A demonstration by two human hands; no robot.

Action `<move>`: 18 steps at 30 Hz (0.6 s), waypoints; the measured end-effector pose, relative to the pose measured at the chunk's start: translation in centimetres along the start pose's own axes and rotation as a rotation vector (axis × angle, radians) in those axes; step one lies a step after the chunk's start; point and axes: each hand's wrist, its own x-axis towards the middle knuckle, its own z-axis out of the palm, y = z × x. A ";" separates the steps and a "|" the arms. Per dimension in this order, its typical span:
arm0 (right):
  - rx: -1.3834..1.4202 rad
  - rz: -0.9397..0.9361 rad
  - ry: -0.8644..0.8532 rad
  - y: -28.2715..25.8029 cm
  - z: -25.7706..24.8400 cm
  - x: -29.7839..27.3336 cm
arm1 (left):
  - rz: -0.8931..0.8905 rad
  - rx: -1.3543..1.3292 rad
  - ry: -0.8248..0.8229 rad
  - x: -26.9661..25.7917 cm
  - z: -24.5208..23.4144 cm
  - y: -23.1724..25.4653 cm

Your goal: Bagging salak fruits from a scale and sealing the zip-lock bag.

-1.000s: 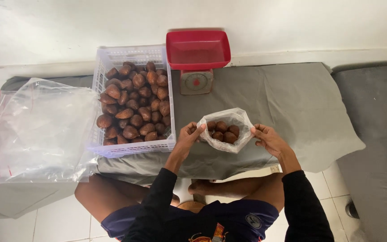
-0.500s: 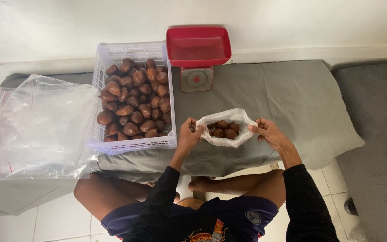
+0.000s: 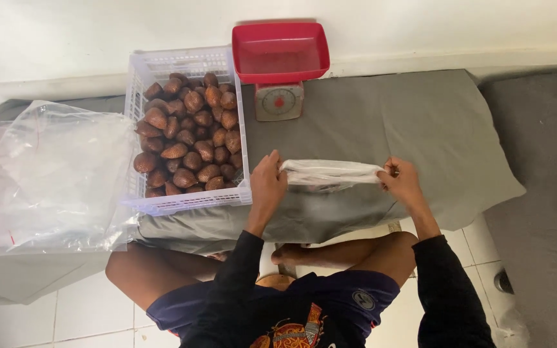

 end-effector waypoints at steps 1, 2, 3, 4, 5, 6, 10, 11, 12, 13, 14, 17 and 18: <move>0.000 0.001 0.002 -0.6 0.0 -0.3 | 0.001 -0.001 -0.001 0.2 -0.2 0.4; -0.005 -0.004 0.025 -1.2 0.1 -0.8 | -0.007 0.058 0.003 0.3 -0.4 0.7; -0.009 -0.008 0.047 -1.8 0.2 -1.3 | -0.015 0.118 0.008 0.3 -0.7 1.1; -0.009 -0.008 0.049 -1.7 0.1 -1.4 | -0.014 0.117 0.007 0.3 -1.3 1.8; -0.032 -0.029 0.051 -1.7 0.0 -1.5 | -0.030 0.160 0.013 0.3 -1.8 2.6; -0.056 -0.050 0.051 -1.6 -0.1 -1.6 | -0.048 0.202 0.018 0.3 -2.4 3.3; -0.198 -0.164 0.042 -3.9 -0.4 -2.6 | -0.044 0.154 0.055 1.0 -2.3 2.4; -0.214 -0.142 0.020 -5.0 -0.5 -2.9 | -0.073 0.230 0.045 1.2 -2.7 2.7; -0.229 -0.122 0.000 -6.2 -0.5 -3.1 | -0.099 0.308 0.036 1.5 -3.2 2.9; -0.227 -0.124 0.001 -6.6 -0.7 -3.0 | -0.098 0.310 0.038 1.4 -3.6 3.1; -0.206 -0.043 -0.060 -6.9 -0.9 -2.8 | -0.108 0.303 -0.006 1.4 -4.0 3.3; -0.164 0.083 -0.143 -10.3 -0.9 -3.9 | -0.109 0.286 -0.081 1.2 -4.6 3.1; -0.146 0.130 -0.165 -11.7 -1.1 -4.7 | -0.100 0.273 -0.113 1.2 -4.5 3.0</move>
